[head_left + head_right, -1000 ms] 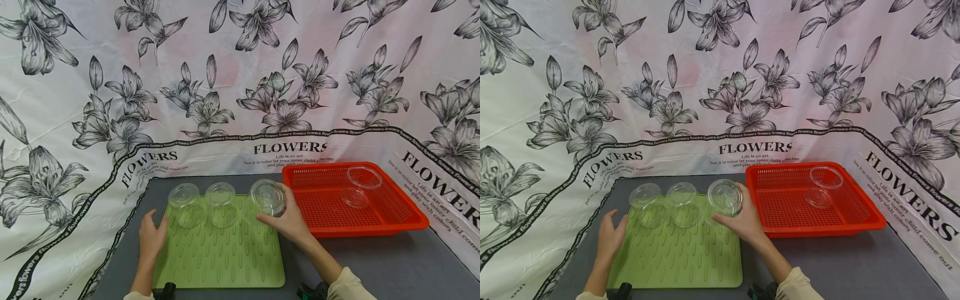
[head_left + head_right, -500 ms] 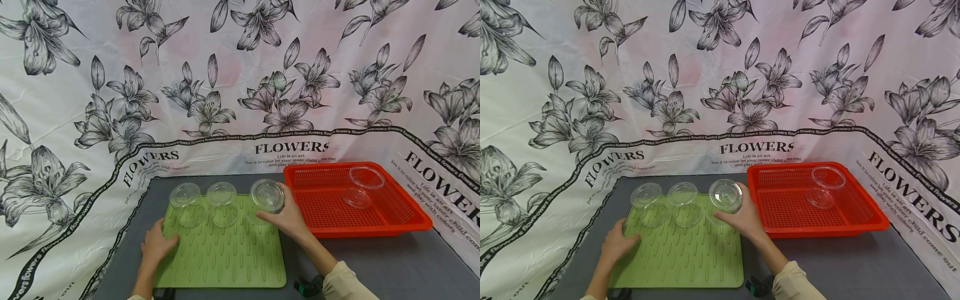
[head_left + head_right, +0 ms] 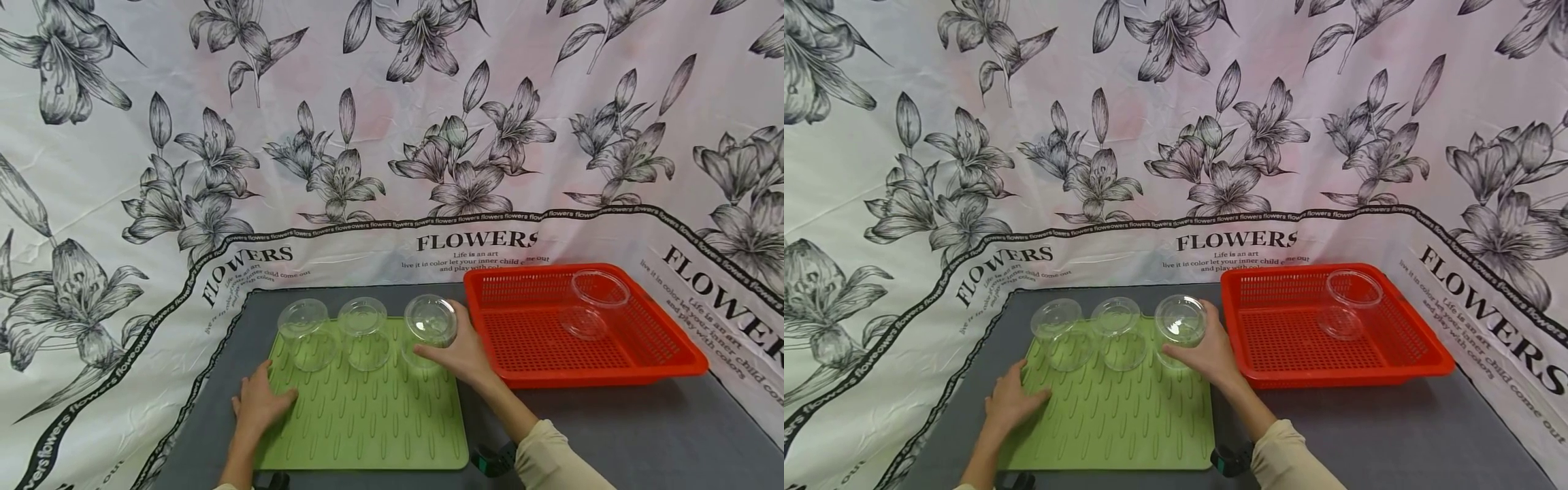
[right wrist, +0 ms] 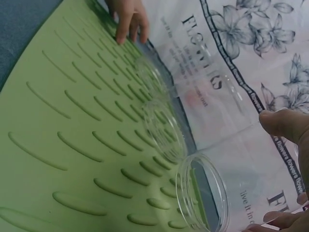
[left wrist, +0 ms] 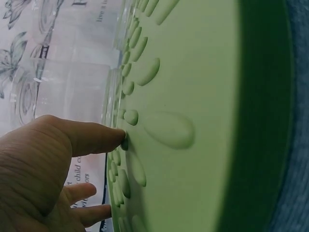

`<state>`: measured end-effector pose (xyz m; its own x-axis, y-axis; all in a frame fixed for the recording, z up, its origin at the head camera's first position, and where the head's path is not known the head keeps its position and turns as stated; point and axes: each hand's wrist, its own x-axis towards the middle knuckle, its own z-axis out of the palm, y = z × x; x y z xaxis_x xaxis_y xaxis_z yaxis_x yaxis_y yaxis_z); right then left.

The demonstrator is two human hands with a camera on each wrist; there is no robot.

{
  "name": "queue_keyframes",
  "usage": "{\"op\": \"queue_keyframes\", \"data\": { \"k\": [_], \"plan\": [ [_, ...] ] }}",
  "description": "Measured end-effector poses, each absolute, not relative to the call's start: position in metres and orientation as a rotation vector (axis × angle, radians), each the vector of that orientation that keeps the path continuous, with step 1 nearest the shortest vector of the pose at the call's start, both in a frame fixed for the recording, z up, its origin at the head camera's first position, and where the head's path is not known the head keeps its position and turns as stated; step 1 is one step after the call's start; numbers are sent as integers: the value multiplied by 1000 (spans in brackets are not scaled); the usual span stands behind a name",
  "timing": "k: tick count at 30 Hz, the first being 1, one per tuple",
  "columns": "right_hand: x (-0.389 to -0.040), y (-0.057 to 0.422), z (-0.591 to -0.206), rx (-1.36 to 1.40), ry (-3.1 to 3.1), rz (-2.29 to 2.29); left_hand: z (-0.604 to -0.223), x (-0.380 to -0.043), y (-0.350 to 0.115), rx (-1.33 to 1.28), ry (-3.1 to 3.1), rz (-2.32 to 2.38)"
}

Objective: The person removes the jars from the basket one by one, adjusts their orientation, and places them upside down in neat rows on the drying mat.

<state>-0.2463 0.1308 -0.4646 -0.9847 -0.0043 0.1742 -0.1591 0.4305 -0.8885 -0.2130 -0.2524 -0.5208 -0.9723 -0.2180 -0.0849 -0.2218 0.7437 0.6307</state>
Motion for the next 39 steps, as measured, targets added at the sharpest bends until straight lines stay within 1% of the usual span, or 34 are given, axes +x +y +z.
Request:
{"op": "queue_keyframes", "data": {
  "k": [10, 25, 39],
  "plan": [
    [-252, 126, -468, 161, -2513, 1586, -520, -213, -251, -369, 2910, 1069],
    [-262, 122, -473, 74, -2653, 1464, -524, -213, -252, -354, 2918, 1065],
    [-267, 119, -477, 61, -2677, 1480, -523, -211, -254, -338, 2921, 1074]
  ]
}}
